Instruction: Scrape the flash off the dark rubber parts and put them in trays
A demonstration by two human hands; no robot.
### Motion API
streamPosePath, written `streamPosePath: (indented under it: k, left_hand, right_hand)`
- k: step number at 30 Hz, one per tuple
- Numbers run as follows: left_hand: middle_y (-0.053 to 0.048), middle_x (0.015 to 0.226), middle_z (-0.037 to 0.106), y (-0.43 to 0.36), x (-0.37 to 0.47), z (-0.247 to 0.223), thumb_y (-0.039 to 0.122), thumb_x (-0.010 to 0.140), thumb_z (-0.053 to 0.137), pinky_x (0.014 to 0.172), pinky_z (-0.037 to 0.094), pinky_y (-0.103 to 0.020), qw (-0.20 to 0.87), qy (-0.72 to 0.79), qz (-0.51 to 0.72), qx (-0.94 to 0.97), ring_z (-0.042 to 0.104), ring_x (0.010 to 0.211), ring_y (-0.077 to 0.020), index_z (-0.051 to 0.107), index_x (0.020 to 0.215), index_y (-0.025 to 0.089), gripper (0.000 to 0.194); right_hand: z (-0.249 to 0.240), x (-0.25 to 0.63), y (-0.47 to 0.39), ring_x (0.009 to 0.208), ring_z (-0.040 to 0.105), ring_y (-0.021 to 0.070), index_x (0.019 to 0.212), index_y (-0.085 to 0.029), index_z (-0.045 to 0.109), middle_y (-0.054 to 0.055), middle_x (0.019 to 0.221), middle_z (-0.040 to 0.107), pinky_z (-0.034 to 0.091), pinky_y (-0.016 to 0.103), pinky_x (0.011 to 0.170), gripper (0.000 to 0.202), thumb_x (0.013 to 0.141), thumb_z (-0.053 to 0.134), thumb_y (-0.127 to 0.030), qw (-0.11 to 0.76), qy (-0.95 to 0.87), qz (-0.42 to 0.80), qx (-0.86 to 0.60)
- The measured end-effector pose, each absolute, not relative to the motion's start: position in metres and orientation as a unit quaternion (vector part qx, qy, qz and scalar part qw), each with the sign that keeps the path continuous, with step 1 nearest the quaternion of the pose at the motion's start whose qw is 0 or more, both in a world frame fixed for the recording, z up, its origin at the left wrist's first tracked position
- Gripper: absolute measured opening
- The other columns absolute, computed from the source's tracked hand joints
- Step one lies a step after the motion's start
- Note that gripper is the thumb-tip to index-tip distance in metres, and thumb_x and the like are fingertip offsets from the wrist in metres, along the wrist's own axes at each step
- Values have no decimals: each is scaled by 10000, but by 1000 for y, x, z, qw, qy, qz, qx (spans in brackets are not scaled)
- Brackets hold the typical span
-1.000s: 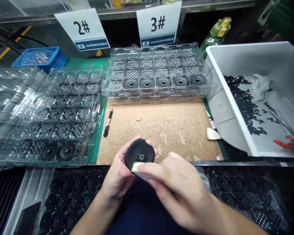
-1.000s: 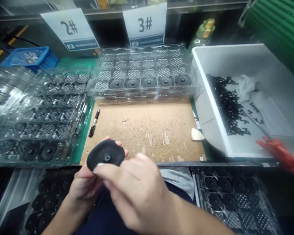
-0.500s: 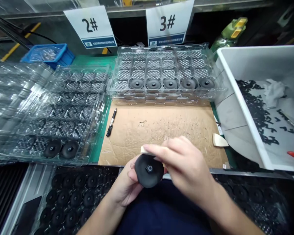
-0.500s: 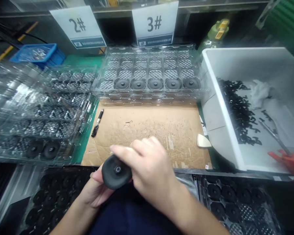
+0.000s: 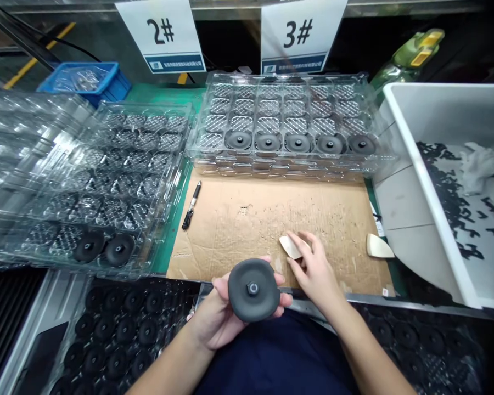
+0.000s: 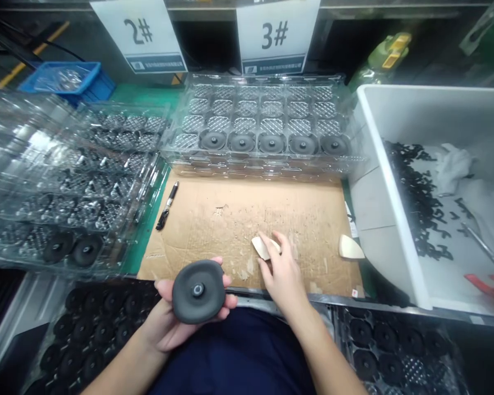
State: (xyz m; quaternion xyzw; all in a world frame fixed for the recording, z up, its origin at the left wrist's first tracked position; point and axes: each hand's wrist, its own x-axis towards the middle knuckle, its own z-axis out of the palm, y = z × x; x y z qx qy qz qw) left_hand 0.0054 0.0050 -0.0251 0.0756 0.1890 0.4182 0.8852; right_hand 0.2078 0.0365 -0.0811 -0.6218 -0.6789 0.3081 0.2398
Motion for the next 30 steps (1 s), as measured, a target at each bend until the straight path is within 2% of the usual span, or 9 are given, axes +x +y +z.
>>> streamPosePath:
  k: [2, 4, 6, 8, 10, 13, 16, 20, 30]
  left_hand:
    - [-75, 1092, 645, 6, 5, -26, 619, 710, 482, 830, 506, -320, 891, 184, 410, 70, 624, 987, -252, 558, 1176, 218, 619]
    - [-76, 1075, 645, 7, 5, -27, 641, 766, 373, 785, 517, -294, 891, 186, 407, 71, 641, 949, -235, 545, 1189, 218, 622]
    - [-72, 1069, 636, 8, 4, -26, 630, 809, 298, 689, 526, -263, 881, 199, 416, 108, 665, 868, -214, 497, 1231, 256, 598]
    - [-72, 1123, 597, 8, 3, -25, 592, 814, 374, 643, 518, -263, 841, 242, 430, 219, 666, 827, -207, 408, 1287, 320, 547]
    - [-68, 1196, 540, 10, 0, -25, 466, 777, 563, 779, 491, -332, 735, 327, 438, 401, 620, 940, -228, 325, 1321, 375, 601]
    - [-57, 1259, 475, 12, -3, -25, 182, 700, 698, 995, 328, -432, 529, 408, 403, 625, 473, 1148, -248, 165, 1359, 430, 883]
    - [-75, 1264, 452, 14, -4, -24, 90, 683, 687, 982, 337, -454, 456, 396, 381, 700, 461, 1152, -245, 8, 1365, 438, 1024]
    - [-92, 1250, 455, 13, -4, -22, 106, 679, 698, 970, 348, -455, 457, 385, 376, 708, 468, 1140, -248, -5, 1366, 424, 1034]
    - [-63, 1072, 568, 8, -4, -19, 423, 634, 722, 922, 357, -373, 629, 368, 383, 568, 538, 973, -224, 126, 1393, 317, 971]
  right_hand:
    - [-80, 205, 27, 559, 503, 78, 1293, -208, 422, 143, 1279, 390, 514, 345, 674, 443, 851, 459, -231, 250, -662, 305, -637]
    - [-69, 202, 22, 550, 494, 74, 1264, -201, 446, 131, 1252, 426, 516, 319, 657, 402, 863, 449, -227, 273, -652, 308, -638]
    - [-56, 199, 21, 740, 569, 129, 1196, -203, 510, 108, 1206, 481, 510, 306, 708, 337, 863, 456, -214, 300, -658, 322, -611]
    - [-47, 196, 21, 990, 544, 183, 1135, -216, 557, 90, 1163, 517, 499, 291, 751, 290, 864, 458, -196, 317, -668, 341, -580]
    - [-42, 195, 19, 1093, 494, 197, 1109, -232, 579, 82, 1162, 519, 493, 280, 752, 278, 862, 462, -186, 327, -665, 352, -572]
    - [-39, 196, 14, 1003, 530, 186, 1091, -237, 593, 83, 1194, 499, 493, 280, 715, 266, 850, 491, -191, 340, -637, 354, -595]
    - [-34, 198, 10, 777, 554, 136, 1054, -231, 604, 69, 1093, 547, 482, 276, 673, 235, 836, 526, -194, 353, -614, 377, -597]
    - [-16, 194, 8, 778, 571, 145, 1029, -229, 608, 38, 903, 611, 476, 266, 671, 209, 831, 553, -197, 379, -582, 463, -551]
    - [9, 191, 22, 707, 589, 101, 981, -229, 660, 3, 795, 672, 463, 225, 653, 198, 783, 646, -233, 282, -487, 735, -379]
